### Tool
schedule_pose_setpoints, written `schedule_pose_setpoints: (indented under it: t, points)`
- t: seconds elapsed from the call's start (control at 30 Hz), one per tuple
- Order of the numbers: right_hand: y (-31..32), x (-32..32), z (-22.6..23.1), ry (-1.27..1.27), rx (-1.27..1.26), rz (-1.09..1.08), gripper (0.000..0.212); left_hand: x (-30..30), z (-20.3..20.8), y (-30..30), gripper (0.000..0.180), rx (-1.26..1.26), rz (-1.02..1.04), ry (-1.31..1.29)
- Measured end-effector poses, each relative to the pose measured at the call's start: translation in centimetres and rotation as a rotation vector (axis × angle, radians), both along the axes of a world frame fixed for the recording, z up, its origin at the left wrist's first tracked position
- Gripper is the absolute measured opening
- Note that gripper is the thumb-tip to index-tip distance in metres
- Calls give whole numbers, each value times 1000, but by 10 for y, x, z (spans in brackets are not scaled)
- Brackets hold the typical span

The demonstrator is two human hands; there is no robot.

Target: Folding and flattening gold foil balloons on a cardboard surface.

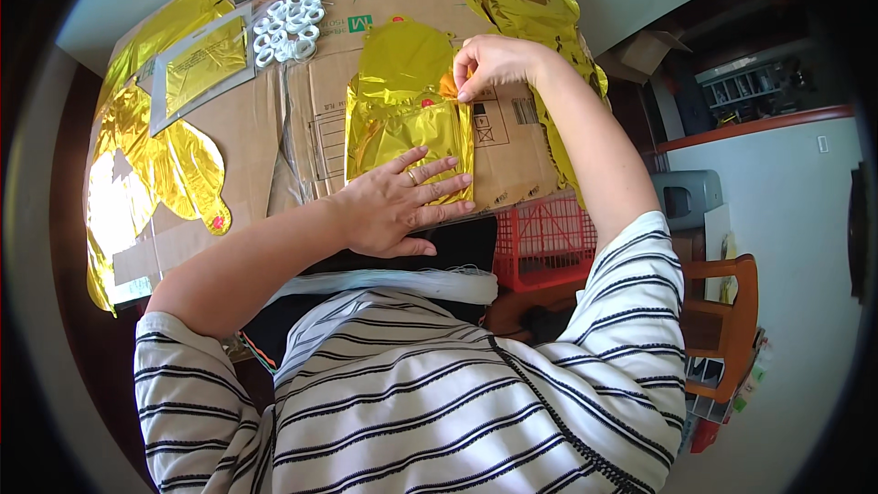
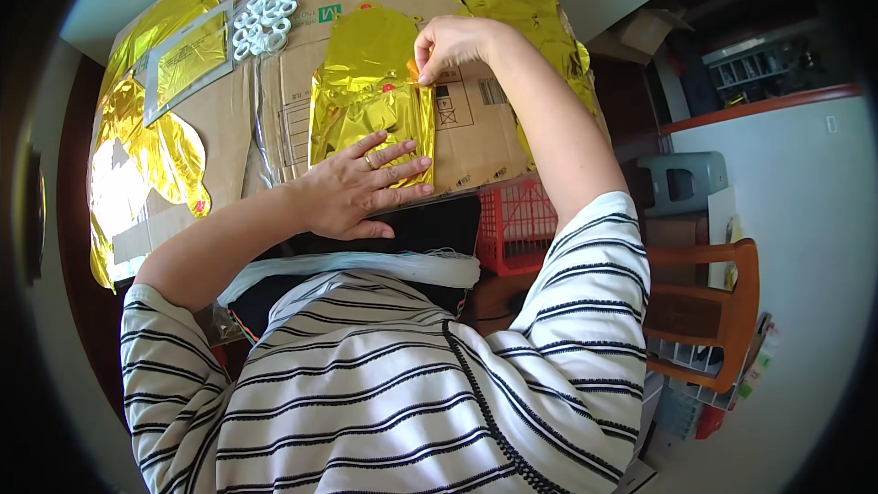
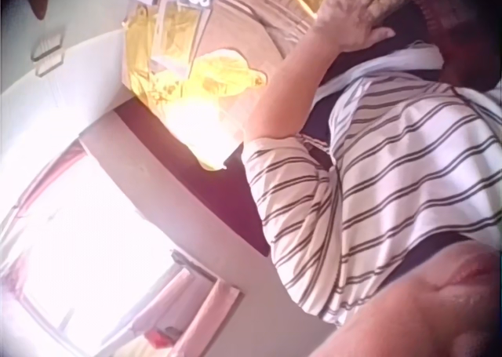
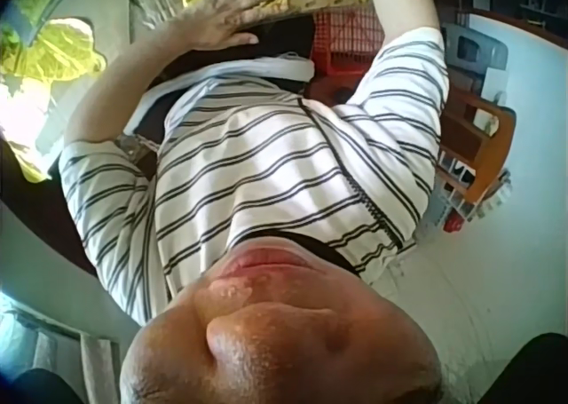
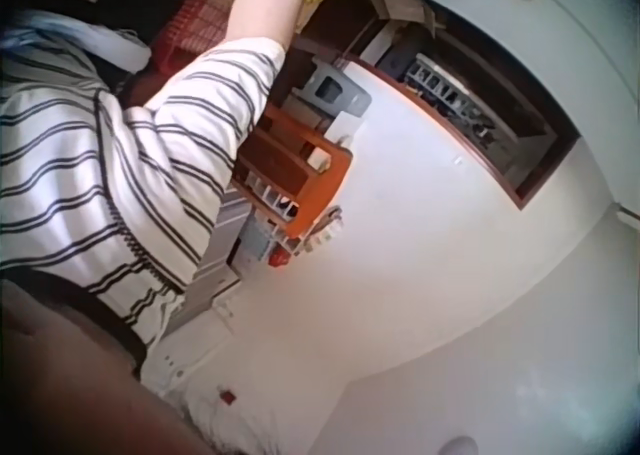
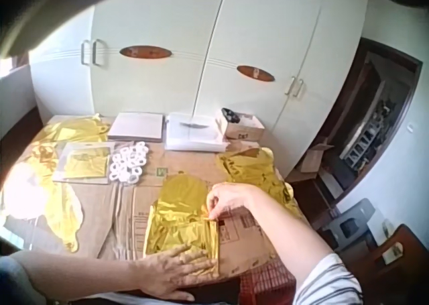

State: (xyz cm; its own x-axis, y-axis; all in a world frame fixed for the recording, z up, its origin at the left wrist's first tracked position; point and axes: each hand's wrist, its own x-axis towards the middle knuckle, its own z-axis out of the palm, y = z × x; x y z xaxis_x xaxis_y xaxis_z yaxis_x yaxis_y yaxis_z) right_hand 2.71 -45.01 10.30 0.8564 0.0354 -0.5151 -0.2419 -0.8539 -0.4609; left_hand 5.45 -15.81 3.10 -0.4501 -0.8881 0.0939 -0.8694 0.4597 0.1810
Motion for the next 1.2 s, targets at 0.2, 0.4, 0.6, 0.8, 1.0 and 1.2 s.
schedule_pose_setpoints:
  t: [0.2,0.4,0.6,0.8,1.0,1.2]
  points:
    - [1,4,-7,25,-12,-14,24,0,-1,0,71,-4,4,16]
    - [2,4,-17,-123,-63,18,22,0,-3,-1,71,3,4,10]
    - [1,-5,-21,-223,-76,16,22,0,-2,-2,71,13,8,0]
    - [7,-22,-27,-380,-37,-84,26,0,-1,0,70,15,20,5]
    - [-1,-37,-60,-822,-133,-254,42,-1,2,-2,70,18,10,3]
    - [28,-73,-60,-1080,-278,-383,38,0,0,0,71,15,19,3]
